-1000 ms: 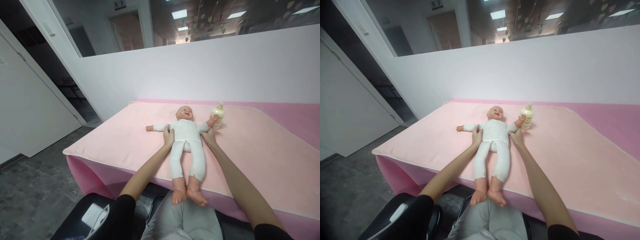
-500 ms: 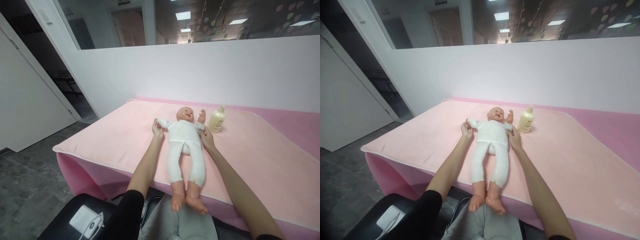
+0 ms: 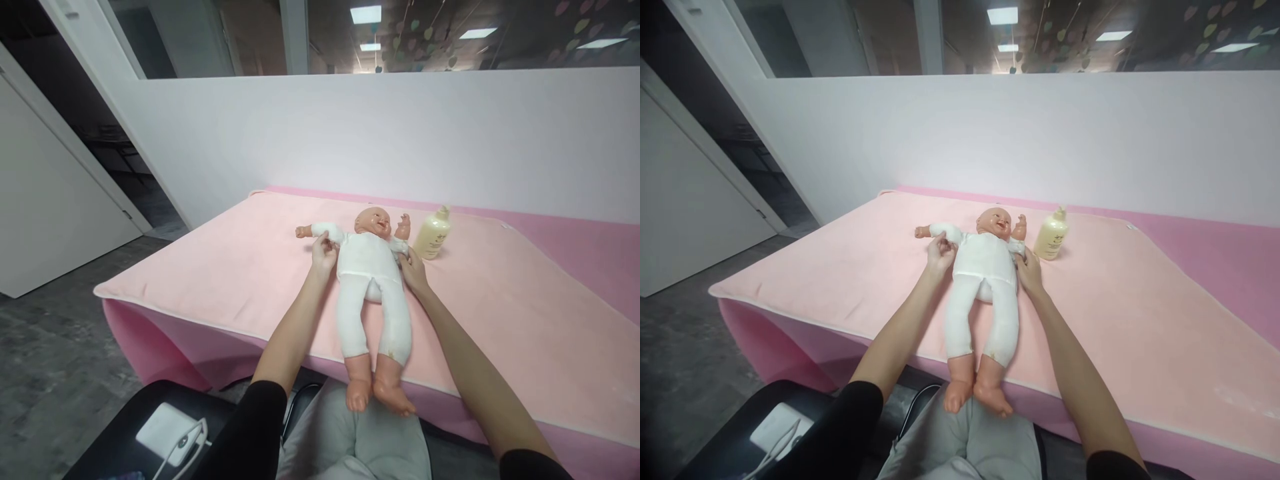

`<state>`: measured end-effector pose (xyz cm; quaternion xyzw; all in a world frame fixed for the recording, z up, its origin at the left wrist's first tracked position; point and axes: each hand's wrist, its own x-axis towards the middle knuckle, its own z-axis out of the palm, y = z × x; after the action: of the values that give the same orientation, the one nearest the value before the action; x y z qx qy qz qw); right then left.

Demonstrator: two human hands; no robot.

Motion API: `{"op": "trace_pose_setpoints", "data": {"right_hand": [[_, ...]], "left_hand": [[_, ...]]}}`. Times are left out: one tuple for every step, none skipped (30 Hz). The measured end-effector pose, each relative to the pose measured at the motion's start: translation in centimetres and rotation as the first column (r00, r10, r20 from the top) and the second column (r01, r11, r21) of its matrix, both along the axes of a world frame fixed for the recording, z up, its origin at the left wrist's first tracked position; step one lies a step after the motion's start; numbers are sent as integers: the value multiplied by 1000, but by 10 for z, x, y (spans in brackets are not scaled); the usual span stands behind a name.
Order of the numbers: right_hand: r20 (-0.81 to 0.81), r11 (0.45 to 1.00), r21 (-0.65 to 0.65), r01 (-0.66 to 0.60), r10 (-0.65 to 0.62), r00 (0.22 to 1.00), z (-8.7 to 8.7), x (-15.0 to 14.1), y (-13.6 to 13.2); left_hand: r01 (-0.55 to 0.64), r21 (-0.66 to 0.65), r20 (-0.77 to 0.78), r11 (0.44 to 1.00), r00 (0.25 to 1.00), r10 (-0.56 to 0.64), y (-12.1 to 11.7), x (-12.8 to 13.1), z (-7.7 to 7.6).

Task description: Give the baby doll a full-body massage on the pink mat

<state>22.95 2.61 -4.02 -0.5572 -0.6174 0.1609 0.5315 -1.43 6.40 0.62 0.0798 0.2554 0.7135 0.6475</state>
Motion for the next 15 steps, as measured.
{"op": "trace_pose_setpoints", "data": {"right_hand": [[3, 1000, -4, 1, -1, 1000, 0, 0, 0], [7, 1000, -2, 2, -2, 1000, 1, 0, 0], [8, 1000, 4, 1, -1, 1000, 1, 0, 0], [5, 1000, 11, -2, 2, 1000, 1, 0, 0], [-1, 1000, 14, -7, 7, 1000, 0, 0, 1], [-8, 1000, 9, -11, 11, 1000, 0, 0, 2], [-13, 1000, -4, -12, 12, 1000, -1, 1, 3], [-13, 1000, -20, -7, 7, 1000, -2, 1, 4], [-7, 999, -35, 1, -1, 1000, -2, 2, 5], [6, 999, -44, 8, -8, 1000, -3, 2, 5], [22, 999, -48, 15, -14, 1000, -3, 2, 6], [40, 999, -48, 23, -21, 999, -3, 2, 6], [58, 998, -47, 30, -27, 998, -4, 3, 6], [76, 998, -48, 36, -32, 997, -4, 2, 6], [93, 998, -51, 41, -36, 995, -4, 2, 6]], "left_hand": [[-27, 21, -74, 999, 997, 29, 0, 2, 0], [-54, 54, -162, 997, 985, 62, 1, 5, -1], [-74, 100, -260, 992, 961, 98, 2, 8, -2], [-81, 157, -361, 984, 923, 134, 3, 10, -4], [-75, 215, -461, 974, 871, 169, 5, 13, -7], [-55, 262, -557, 963, 807, 197, 7, 15, -10], [-25, 297, -645, 954, 732, 220, 9, 17, -14], [11, 316, -723, 949, 651, 233, 10, 17, -18], [44, 317, -789, 947, 567, 238, 10, 17, -22], [67, 307, -842, 949, 484, 238, 11, 16, -26], [79, 293, -882, 953, 406, 238, 10, 14, -29], [83, 282, -911, 956, 335, 240, 10, 11, -31], [87, 278, -931, 957, 270, 246, 10, 9, -32], [97, 279, -944, 955, 209, 255, 9, 6, -33], [118, 282, -953, 952, 150, 264, 8, 4, -32]]}}
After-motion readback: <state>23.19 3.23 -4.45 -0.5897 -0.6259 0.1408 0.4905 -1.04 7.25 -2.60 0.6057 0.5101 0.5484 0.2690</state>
